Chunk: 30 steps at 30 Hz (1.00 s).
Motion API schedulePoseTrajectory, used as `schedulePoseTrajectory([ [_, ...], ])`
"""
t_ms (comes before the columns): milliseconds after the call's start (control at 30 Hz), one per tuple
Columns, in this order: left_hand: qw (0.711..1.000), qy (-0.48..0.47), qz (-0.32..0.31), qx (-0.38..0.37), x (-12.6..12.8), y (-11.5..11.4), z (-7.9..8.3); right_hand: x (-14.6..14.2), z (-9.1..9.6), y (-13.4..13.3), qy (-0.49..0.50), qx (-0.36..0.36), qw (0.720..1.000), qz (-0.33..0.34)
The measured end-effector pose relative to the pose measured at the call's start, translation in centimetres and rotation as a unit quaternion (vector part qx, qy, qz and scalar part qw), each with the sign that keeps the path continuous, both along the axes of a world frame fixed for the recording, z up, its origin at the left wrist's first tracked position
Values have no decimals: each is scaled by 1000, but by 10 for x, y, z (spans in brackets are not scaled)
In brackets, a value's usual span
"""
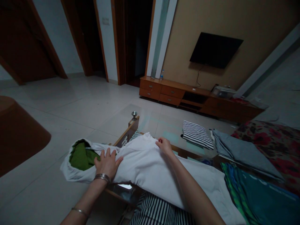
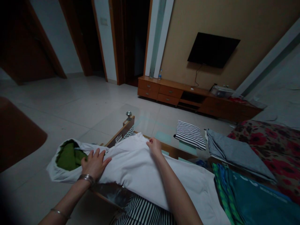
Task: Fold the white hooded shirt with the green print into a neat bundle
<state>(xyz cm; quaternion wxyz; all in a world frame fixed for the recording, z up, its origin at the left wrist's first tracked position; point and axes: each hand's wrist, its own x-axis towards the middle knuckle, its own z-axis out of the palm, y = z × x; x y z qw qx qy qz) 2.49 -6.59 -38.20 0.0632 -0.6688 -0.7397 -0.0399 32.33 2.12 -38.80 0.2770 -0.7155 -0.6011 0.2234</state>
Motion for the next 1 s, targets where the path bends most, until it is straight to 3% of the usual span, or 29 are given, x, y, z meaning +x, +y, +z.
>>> schedulePoseTrajectory([
  [167, 991, -112, -77, -5, 19, 54, 25, -3, 7, -8, -34, -33, 999, 17],
  [267, 964, -241, -76, -86, 44, 95, 27, -8, 4, -9, -53, -22, 998, 27],
  [367, 943, -297, -86, -123, 63, 120, 22, -13, -3, -15, -34, 35, 998, 48],
  [500, 924, -336, -145, -112, 73, 131, 27, -13, -4, -26, -3, 101, 993, 68],
  [600, 913, -358, -183, -72, 82, 139, 34, -6, 0, -27, 19, 125, 991, 33],
  [767, 906, -356, -206, -99, 97, 158, 24, 4, -1, -11, -83, 34, 995, -44],
  [867, 901, -345, -210, -156, 86, 164, 20, 3, -8, -7, -139, 7, 989, -52],
  [1000, 898, -306, -225, -223, 52, 156, 36, -1, -15, -14, -162, 25, 985, -63],
])
